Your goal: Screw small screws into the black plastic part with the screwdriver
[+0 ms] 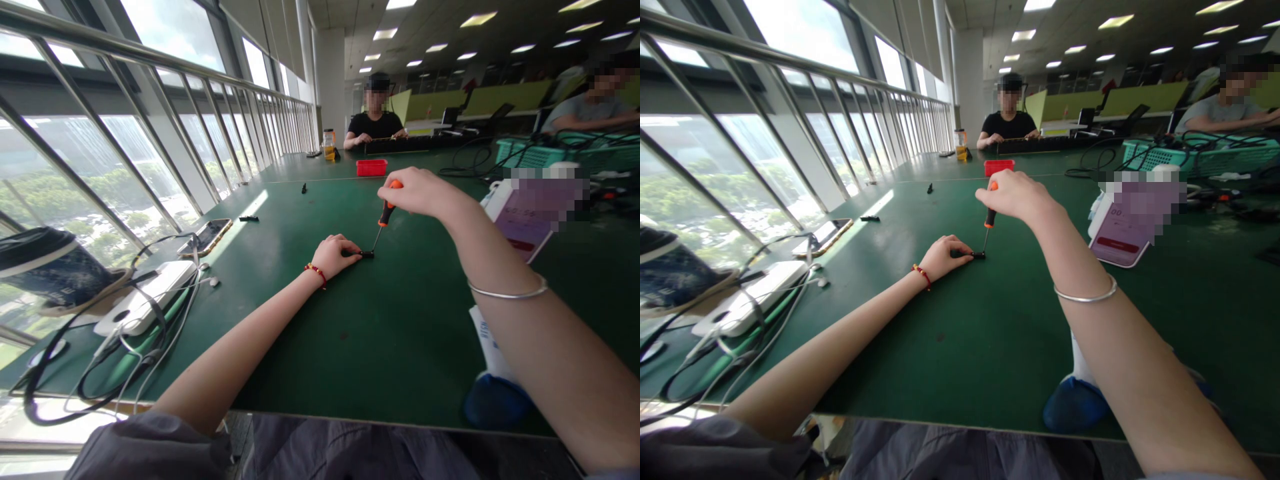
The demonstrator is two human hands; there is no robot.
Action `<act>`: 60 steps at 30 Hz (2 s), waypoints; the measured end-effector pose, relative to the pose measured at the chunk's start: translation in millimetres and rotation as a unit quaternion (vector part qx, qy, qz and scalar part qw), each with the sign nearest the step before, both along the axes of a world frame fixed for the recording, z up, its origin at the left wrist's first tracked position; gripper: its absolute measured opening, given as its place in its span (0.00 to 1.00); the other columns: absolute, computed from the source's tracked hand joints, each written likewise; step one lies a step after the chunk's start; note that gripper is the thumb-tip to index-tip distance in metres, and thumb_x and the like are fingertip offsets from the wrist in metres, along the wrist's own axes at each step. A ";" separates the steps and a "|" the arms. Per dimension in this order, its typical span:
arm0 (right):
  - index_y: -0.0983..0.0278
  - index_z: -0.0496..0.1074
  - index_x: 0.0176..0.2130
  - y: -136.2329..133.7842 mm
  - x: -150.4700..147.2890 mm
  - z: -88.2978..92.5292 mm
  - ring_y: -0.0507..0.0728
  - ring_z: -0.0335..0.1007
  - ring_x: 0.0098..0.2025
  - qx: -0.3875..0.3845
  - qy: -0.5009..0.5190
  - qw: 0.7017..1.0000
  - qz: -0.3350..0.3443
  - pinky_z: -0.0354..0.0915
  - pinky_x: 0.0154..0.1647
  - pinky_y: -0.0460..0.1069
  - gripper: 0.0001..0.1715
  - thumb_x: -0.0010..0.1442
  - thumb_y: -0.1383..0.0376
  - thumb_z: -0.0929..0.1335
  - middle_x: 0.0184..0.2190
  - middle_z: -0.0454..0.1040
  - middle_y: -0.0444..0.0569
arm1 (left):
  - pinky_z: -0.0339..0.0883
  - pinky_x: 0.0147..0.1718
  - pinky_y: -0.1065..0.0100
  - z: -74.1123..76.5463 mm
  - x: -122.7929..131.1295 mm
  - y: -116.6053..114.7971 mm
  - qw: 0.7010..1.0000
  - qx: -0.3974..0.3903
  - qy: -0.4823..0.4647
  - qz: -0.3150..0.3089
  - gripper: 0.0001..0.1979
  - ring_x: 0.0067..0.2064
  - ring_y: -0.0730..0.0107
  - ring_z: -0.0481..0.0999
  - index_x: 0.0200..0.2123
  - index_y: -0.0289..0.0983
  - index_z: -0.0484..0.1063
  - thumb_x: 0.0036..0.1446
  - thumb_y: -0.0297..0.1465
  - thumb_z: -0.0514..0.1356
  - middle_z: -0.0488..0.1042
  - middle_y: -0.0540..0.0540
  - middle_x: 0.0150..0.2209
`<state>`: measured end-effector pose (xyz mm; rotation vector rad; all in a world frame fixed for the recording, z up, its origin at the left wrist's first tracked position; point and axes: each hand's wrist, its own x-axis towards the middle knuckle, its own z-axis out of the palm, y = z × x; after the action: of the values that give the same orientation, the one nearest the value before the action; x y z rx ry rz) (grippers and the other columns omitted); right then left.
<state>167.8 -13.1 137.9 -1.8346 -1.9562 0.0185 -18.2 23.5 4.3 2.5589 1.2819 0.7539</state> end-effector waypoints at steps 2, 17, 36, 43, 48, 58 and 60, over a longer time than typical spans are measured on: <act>0.60 0.73 0.27 -1.2 0.7 1.1 0.59 0.67 0.30 -0.008 -0.014 1.000 -0.017 0.58 0.29 0.51 0.21 0.54 0.48 0.61 0.25 0.71 0.50 | 0.65 0.44 0.64 0.0 0.2 -0.1 1.000 -0.001 0.001 0.003 0.08 0.40 0.65 0.72 0.34 0.41 0.78 0.52 0.36 0.62 0.75 0.47 0.36; 0.59 0.72 0.33 -7.5 -0.9 5.4 0.57 0.66 0.25 -0.027 -0.016 0.999 -0.007 0.58 0.29 0.51 0.13 0.51 0.55 0.65 0.24 0.71 0.47 | 0.65 0.44 0.63 0.0 -0.2 0.0 1.000 0.000 0.000 0.000 0.08 0.40 0.64 0.71 0.34 0.41 0.78 0.52 0.36 0.62 0.74 0.47 0.37; 0.60 0.73 0.30 -3.3 -0.3 1.4 0.62 0.69 0.36 -0.011 -0.036 0.998 -0.048 0.61 0.37 0.55 0.21 0.56 0.49 0.60 0.29 0.72 0.52 | 0.65 0.44 0.63 -0.9 0.7 1.3 1.000 0.003 -0.002 0.001 0.08 0.39 0.65 0.71 0.34 0.40 0.79 0.51 0.36 0.62 0.75 0.47 0.36; 0.60 0.71 0.36 -2.0 -0.8 1.1 0.57 0.68 0.31 -0.024 -0.004 1.000 0.002 0.61 0.32 0.51 0.16 0.52 0.52 0.65 0.30 0.72 0.49 | 0.65 0.44 0.64 -1.5 -0.3 2.0 1.000 0.001 -0.003 -0.003 0.09 0.39 0.65 0.71 0.34 0.40 0.79 0.51 0.36 0.62 0.75 0.47 0.36; 0.61 0.72 0.30 -2.1 -0.6 2.2 0.60 0.68 0.33 -0.023 -0.010 0.999 -0.025 0.60 0.33 0.53 0.21 0.56 0.49 0.61 0.26 0.70 0.52 | 0.65 0.44 0.63 -1.5 -0.2 1.6 1.000 0.003 -0.005 -0.004 0.08 0.39 0.65 0.72 0.34 0.40 0.79 0.51 0.36 0.62 0.75 0.47 0.36; 0.62 0.73 0.30 -4.8 -0.5 5.5 0.56 0.66 0.24 -0.064 -0.008 0.998 -0.020 0.59 0.28 0.51 0.21 0.55 0.49 0.63 0.21 0.69 0.49 | 0.65 0.44 0.63 -0.6 -0.3 0.8 1.000 0.002 -0.003 -0.003 0.08 0.40 0.65 0.71 0.34 0.40 0.79 0.51 0.35 0.62 0.75 0.47 0.36; 0.61 0.73 0.31 -5.2 0.1 6.1 0.54 0.65 0.22 -0.062 -0.008 0.998 -0.010 0.59 0.27 0.50 0.16 0.54 0.53 0.64 0.21 0.70 0.47 | 0.66 0.44 0.63 -0.6 -0.2 0.7 1.000 0.002 -0.003 -0.001 0.08 0.40 0.65 0.71 0.34 0.40 0.79 0.51 0.35 0.62 0.75 0.47 0.36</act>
<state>167.9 -18.3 144.0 -1.9372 -1.9882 0.1210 -18.4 24.1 3.7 2.5590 1.2777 0.7625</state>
